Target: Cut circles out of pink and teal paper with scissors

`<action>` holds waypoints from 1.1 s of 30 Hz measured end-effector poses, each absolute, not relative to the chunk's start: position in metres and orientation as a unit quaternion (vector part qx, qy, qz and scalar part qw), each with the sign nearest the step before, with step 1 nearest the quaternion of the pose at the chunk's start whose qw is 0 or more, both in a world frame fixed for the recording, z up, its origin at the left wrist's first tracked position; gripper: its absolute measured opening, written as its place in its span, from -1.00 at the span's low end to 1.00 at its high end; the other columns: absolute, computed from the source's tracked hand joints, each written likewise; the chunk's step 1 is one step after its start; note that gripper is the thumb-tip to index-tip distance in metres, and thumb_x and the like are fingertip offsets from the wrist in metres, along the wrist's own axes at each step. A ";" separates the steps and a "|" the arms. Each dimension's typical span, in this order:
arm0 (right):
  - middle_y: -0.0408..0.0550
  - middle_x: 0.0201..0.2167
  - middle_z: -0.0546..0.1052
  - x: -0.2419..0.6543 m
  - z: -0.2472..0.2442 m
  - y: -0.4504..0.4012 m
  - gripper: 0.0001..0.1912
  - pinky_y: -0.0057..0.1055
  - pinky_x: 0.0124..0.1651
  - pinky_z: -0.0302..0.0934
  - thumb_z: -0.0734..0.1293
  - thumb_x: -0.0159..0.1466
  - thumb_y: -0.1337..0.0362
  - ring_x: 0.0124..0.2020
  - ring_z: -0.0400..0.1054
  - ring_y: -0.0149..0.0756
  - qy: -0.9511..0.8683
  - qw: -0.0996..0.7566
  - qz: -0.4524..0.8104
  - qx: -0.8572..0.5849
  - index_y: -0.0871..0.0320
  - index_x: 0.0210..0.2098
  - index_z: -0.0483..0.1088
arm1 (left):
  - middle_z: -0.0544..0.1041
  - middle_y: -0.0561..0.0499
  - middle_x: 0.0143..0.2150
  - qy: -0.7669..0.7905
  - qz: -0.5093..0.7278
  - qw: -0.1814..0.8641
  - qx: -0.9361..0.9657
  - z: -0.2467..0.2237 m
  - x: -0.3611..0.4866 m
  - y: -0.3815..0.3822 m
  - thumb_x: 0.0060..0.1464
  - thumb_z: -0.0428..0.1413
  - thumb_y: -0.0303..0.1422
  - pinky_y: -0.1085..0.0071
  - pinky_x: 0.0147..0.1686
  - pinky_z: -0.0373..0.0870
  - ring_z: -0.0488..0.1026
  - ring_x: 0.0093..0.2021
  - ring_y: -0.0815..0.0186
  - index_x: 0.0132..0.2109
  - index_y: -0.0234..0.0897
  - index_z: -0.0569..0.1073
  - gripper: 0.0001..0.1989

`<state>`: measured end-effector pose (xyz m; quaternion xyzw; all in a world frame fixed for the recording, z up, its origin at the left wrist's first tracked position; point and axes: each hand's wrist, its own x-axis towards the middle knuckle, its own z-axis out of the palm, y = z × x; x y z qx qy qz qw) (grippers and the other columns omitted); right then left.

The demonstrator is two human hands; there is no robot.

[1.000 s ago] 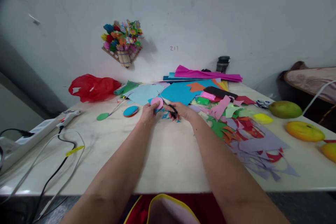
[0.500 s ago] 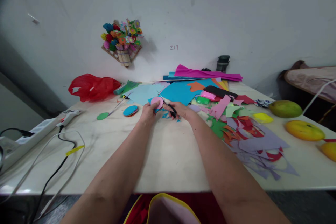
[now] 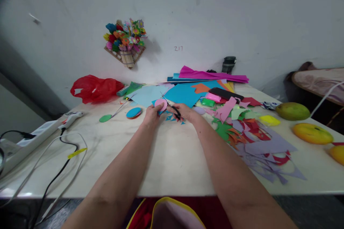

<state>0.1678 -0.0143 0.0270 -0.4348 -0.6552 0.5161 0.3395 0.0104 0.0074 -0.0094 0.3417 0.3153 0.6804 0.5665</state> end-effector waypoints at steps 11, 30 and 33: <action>-0.21 -0.71 0.38 0.170 0.022 -0.010 -0.74 -0.56 -0.77 -0.05 0.31 0.28 0.15 -0.76 0.19 -0.51 -0.673 0.334 0.505 -0.425 0.18 -0.45 0.34 | 0.54 -0.07 -0.49 0.304 0.675 0.578 0.344 -0.007 0.010 0.006 -0.36 0.39 -0.38 0.30 -0.28 0.45 0.52 -0.43 0.23 -0.44 -0.38 0.49 -0.71; -0.18 -0.71 0.36 0.172 0.021 -0.007 -0.78 -0.57 -0.77 -0.09 0.24 0.29 0.29 -0.77 0.17 -0.51 -0.666 0.330 0.518 -0.423 0.19 -0.48 0.32 | 0.55 -0.06 -0.48 0.293 0.655 0.591 0.368 -0.006 0.000 0.008 -0.37 0.40 -0.41 0.31 -0.24 0.44 0.53 -0.37 0.21 -0.41 -0.39 0.49 -0.69; -0.17 -0.71 0.35 0.173 0.021 -0.006 -0.78 -0.56 -0.76 -0.08 0.23 0.30 0.27 -0.77 0.16 -0.51 -0.664 0.329 0.528 -0.415 0.19 -0.48 0.31 | 0.55 -0.06 -0.49 0.298 0.650 0.593 0.370 -0.006 -0.002 0.008 -0.39 0.40 -0.41 0.31 -0.25 0.44 0.53 -0.38 0.21 -0.42 -0.39 0.49 -0.69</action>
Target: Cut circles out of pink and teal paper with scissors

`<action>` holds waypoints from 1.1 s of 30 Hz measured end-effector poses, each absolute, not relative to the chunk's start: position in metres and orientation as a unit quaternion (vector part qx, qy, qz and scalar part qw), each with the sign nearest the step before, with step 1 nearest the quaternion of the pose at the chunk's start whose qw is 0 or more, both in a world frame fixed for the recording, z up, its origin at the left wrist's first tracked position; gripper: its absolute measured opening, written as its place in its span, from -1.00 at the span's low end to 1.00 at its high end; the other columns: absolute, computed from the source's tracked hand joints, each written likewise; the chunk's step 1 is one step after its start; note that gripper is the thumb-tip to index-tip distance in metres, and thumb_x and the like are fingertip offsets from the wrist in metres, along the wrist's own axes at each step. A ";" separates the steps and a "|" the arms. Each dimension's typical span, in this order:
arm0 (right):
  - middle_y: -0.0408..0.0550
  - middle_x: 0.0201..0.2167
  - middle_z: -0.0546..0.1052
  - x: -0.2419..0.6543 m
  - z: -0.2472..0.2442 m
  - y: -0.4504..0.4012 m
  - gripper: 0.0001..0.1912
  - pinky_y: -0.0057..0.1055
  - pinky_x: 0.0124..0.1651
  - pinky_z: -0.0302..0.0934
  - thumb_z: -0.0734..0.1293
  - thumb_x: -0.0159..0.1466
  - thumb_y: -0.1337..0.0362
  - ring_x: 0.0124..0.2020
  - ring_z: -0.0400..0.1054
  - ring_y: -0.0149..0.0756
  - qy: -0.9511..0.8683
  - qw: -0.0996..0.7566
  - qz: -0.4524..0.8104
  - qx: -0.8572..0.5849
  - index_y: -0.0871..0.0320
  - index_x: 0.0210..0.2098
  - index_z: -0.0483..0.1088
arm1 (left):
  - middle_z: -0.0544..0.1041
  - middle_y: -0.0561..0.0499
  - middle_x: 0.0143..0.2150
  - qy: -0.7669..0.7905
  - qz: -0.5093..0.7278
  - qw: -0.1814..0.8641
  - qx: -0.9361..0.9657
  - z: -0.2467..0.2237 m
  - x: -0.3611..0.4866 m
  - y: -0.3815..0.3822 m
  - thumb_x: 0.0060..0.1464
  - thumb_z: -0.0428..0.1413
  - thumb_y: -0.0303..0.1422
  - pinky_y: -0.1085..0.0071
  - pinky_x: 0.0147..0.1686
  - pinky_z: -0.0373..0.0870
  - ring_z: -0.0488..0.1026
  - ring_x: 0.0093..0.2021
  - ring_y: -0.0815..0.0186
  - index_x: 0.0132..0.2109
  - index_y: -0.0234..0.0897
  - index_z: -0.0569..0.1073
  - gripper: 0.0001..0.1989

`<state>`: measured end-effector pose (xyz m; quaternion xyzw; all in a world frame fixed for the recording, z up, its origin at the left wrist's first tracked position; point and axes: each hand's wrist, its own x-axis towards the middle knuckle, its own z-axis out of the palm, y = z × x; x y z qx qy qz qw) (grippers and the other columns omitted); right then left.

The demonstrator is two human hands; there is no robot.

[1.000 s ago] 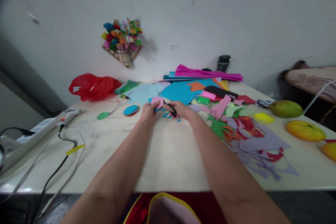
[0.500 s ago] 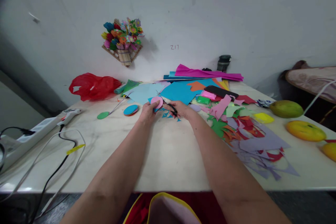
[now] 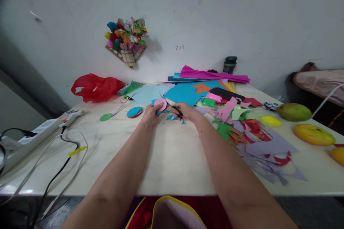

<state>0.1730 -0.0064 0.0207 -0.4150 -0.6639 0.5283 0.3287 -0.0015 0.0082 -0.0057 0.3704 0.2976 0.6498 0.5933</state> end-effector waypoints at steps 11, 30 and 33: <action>-0.19 -0.72 0.32 0.173 0.023 -0.008 -0.80 -0.53 -0.71 -0.01 0.29 0.24 0.22 -0.74 0.13 -0.49 -0.661 0.329 0.536 -0.410 0.17 -0.46 0.32 | 0.58 -0.11 -0.44 0.298 0.626 0.609 0.385 -0.006 -0.007 0.007 -0.40 0.40 -0.40 0.28 -0.22 0.47 0.57 -0.31 0.12 -0.38 -0.39 0.49 -0.65; -0.20 -0.73 0.34 0.174 0.021 -0.006 -0.83 -0.56 -0.74 -0.04 0.25 0.29 0.24 -0.77 0.10 -0.51 -0.665 0.310 0.550 -0.400 0.18 -0.39 0.33 | 0.59 -0.10 -0.44 0.295 0.612 0.620 0.393 -0.007 -0.013 0.008 -0.37 0.39 -0.41 0.26 -0.20 0.49 0.57 -0.34 0.15 -0.37 -0.39 0.50 -0.67; -0.19 -0.71 0.36 0.175 0.021 -0.006 -0.82 -0.57 -0.76 -0.07 0.26 0.30 0.21 -0.77 0.13 -0.52 -0.675 0.308 0.539 -0.399 0.18 -0.37 0.33 | 0.59 -0.10 -0.44 0.294 0.615 0.619 0.391 -0.007 -0.012 0.008 -0.37 0.40 -0.40 0.27 -0.22 0.49 0.56 -0.37 0.16 -0.38 -0.39 0.50 -0.67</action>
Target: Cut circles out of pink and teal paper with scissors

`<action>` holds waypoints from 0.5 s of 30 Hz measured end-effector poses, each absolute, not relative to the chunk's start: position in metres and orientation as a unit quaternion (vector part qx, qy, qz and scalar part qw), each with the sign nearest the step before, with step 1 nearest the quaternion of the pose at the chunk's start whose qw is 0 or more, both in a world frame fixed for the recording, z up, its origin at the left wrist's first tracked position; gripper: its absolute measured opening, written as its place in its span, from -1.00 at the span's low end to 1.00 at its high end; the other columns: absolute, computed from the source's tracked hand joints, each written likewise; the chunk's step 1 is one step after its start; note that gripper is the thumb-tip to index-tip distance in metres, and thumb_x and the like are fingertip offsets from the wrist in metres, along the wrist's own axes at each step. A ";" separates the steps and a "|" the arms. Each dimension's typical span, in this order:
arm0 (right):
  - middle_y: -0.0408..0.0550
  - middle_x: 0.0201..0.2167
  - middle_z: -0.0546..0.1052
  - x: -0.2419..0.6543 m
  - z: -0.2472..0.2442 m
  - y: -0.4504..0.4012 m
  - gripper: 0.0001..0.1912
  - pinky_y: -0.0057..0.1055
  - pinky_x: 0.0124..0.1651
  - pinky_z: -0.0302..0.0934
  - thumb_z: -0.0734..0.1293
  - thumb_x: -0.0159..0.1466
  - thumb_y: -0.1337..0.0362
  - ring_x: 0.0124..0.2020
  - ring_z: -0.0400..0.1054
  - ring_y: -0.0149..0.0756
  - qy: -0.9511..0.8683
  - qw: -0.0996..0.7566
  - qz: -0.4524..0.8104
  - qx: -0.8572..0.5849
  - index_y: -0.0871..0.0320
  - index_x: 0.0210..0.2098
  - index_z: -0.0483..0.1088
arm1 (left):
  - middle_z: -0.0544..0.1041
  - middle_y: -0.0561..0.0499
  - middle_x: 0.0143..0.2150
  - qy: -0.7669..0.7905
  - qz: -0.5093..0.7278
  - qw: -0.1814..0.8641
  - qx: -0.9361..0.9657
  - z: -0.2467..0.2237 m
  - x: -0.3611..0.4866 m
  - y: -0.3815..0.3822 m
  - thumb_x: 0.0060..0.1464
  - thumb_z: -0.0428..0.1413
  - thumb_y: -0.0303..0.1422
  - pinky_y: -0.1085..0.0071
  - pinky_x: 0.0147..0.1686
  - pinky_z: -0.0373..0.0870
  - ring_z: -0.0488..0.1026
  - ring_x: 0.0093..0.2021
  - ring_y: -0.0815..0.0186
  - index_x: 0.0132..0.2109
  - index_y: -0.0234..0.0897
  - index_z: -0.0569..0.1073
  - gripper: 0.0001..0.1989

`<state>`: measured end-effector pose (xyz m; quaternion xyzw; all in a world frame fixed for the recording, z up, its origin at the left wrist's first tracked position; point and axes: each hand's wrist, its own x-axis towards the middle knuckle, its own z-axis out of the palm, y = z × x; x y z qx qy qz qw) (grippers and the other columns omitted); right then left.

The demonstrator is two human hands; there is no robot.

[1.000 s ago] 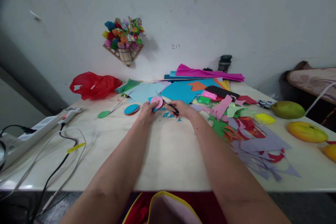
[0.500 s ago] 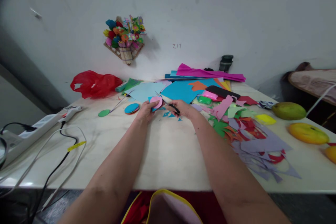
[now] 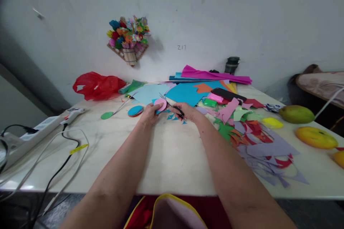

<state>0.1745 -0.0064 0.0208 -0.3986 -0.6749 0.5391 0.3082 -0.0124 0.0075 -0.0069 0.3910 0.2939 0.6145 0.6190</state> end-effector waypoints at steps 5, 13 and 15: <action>-0.18 -0.69 0.36 0.174 0.021 -0.008 -0.80 -0.56 -0.77 -0.09 0.28 0.30 0.18 -0.76 0.14 -0.51 -0.673 0.311 0.536 -0.404 0.17 -0.39 0.31 | 0.59 -0.10 -0.44 0.290 0.616 0.617 0.395 -0.007 -0.011 0.007 -0.38 0.40 -0.39 0.25 -0.21 0.49 0.56 -0.36 0.15 -0.40 -0.39 0.51 -0.68; -0.19 -0.72 0.35 0.172 0.022 -0.007 -0.81 -0.55 -0.74 -0.05 0.31 0.26 0.18 -0.77 0.12 -0.50 -0.650 0.327 0.553 -0.406 0.17 -0.41 0.34 | 0.60 -0.13 -0.43 0.306 0.617 0.614 0.386 -0.005 -0.012 0.008 -0.40 0.39 -0.44 0.23 -0.15 0.47 0.57 -0.24 0.06 -0.38 -0.39 0.51 -0.67; -0.20 -0.73 0.34 0.172 0.021 -0.006 -0.82 -0.54 -0.74 -0.05 0.31 0.25 0.19 -0.77 0.10 -0.50 -0.645 0.330 0.562 -0.400 0.16 -0.41 0.34 | 0.60 -0.13 -0.42 0.309 0.618 0.610 0.388 -0.005 -0.013 0.009 -0.39 0.39 -0.44 0.23 -0.14 0.46 0.58 -0.23 0.06 -0.38 -0.40 0.51 -0.68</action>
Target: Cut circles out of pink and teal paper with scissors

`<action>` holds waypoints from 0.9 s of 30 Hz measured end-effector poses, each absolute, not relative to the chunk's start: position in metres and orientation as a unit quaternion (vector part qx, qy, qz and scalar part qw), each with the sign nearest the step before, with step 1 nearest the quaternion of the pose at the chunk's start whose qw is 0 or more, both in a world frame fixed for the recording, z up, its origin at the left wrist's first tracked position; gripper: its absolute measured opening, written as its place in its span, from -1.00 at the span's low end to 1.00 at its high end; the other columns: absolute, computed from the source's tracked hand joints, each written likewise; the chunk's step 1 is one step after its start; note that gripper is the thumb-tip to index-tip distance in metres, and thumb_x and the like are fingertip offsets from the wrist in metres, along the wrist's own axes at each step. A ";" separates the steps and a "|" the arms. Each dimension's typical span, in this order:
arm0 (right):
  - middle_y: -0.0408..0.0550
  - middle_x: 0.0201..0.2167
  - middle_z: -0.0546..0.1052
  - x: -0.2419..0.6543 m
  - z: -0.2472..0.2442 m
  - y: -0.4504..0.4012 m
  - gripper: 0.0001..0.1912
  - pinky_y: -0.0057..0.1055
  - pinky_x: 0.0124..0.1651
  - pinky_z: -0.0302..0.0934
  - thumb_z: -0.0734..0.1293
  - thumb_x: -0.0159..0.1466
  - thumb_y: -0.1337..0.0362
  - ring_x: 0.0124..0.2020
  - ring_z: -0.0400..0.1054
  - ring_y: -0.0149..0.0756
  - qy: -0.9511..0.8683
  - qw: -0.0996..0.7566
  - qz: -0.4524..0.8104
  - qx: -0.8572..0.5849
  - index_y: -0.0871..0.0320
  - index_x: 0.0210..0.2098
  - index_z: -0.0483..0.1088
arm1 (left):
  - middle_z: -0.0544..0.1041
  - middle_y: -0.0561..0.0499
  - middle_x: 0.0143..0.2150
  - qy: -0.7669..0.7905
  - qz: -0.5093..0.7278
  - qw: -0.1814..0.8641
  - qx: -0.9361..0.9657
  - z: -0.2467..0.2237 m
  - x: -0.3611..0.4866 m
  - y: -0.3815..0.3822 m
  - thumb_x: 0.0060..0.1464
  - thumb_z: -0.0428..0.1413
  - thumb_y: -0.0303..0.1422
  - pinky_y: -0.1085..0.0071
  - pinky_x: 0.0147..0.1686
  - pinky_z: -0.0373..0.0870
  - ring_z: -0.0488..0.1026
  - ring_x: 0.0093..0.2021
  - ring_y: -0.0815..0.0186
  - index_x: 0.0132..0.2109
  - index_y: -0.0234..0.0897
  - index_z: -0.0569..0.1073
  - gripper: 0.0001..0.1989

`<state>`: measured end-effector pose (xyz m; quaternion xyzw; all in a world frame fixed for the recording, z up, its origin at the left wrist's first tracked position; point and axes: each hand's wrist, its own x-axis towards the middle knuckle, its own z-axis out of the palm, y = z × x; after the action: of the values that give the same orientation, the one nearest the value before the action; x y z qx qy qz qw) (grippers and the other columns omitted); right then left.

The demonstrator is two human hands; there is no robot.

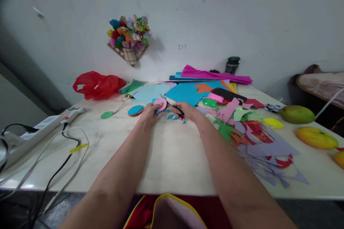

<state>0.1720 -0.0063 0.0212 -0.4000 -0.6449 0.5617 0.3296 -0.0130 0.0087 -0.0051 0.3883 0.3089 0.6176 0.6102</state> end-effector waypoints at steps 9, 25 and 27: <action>-0.22 -0.77 0.29 0.171 0.021 -0.005 -0.84 -0.54 -0.74 -0.06 0.28 0.24 0.21 -0.78 0.05 -0.50 -0.629 0.334 0.581 -0.394 0.17 -0.41 0.34 | 0.61 -0.12 -0.42 0.308 0.615 0.609 0.396 -0.005 -0.016 0.007 -0.39 0.39 -0.43 0.29 -0.19 0.47 0.57 -0.31 0.12 -0.39 -0.38 0.52 -0.69; -0.26 -0.77 0.30 0.171 0.019 -0.003 -0.83 -0.54 -0.74 -0.06 0.37 0.18 0.18 -0.79 0.05 -0.51 -0.627 0.335 0.574 -0.407 0.15 -0.36 0.35 | 0.60 -0.11 -0.40 0.326 0.623 0.602 0.380 -0.004 -0.018 0.006 -0.35 0.36 -0.45 0.30 -0.22 0.46 0.54 -0.37 0.20 -0.39 -0.39 0.54 -0.74; -0.26 -0.77 0.31 0.171 0.019 -0.003 -0.82 -0.55 -0.74 -0.07 0.37 0.18 0.18 -0.80 0.06 -0.51 -0.631 0.335 0.570 -0.405 0.16 -0.35 0.35 | 0.60 -0.11 -0.41 0.329 0.625 0.601 0.375 -0.004 -0.018 0.007 -0.36 0.36 -0.46 0.31 -0.23 0.46 0.54 -0.37 0.20 -0.39 -0.38 0.54 -0.74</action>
<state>0.1707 -0.0033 0.0188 -0.4052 -0.6314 0.5702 0.3347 -0.0178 0.0070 -0.0044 0.3755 0.3292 0.6245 0.6005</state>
